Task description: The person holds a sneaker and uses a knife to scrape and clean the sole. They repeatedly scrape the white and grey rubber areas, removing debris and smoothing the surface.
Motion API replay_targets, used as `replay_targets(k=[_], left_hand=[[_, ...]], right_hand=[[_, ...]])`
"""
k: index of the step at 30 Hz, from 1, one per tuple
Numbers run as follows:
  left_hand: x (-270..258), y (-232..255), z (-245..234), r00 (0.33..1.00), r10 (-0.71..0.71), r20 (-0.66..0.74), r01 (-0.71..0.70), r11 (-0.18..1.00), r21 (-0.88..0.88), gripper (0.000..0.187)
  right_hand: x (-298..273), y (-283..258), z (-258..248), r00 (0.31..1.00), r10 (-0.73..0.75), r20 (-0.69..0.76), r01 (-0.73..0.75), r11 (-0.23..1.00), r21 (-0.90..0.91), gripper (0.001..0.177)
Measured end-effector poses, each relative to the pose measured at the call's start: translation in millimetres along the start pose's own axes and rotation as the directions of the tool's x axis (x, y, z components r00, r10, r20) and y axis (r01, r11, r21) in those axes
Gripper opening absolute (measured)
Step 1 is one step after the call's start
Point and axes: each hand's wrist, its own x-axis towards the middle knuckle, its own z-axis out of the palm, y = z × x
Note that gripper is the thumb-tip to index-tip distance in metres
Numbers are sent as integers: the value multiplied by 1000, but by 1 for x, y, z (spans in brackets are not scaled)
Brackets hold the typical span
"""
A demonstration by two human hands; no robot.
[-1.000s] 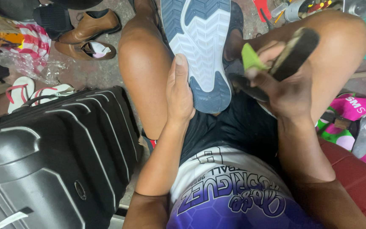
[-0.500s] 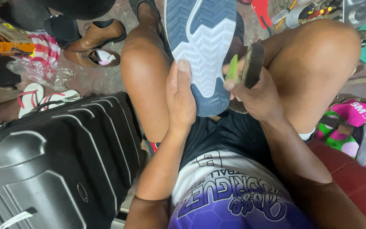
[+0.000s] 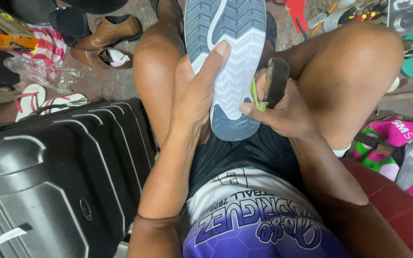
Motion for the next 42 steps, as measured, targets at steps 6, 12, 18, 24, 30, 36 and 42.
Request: replay_targets(k=[6,12,18,24,30,36,42], left_hand=[[5,-5,-7,995,66,70,-66,998,-7,34],[6,-7,-15,994,69,91,-71,997,19,33],[10,-6,-16,989,85,117,-89,996,30,33],[12,-6,-15,984,152,95,-158,986,60,32],[20,-9,-16,981,189,43,-191,979,72,33],[23,-11,-20,982,178,66,-177,984,-24,37],[27,-15,-26,994,95,45,-90,990,-104,46]], right_hand=[[-1,1,0,1000,5,14,-5,1000,2,38],[-2,3,2,999,35,36,-38,996,84,35],[-2,5,3,998,49,25,-51,994,99,34],[2,3,5,1000,16,3,-16,999,47,33],[7,1,8,997,-59,56,41,957,288,25],[2,6,11,999,-47,9,38,893,447,24],[-7,10,9,999,26,-42,-2,865,501,22]])
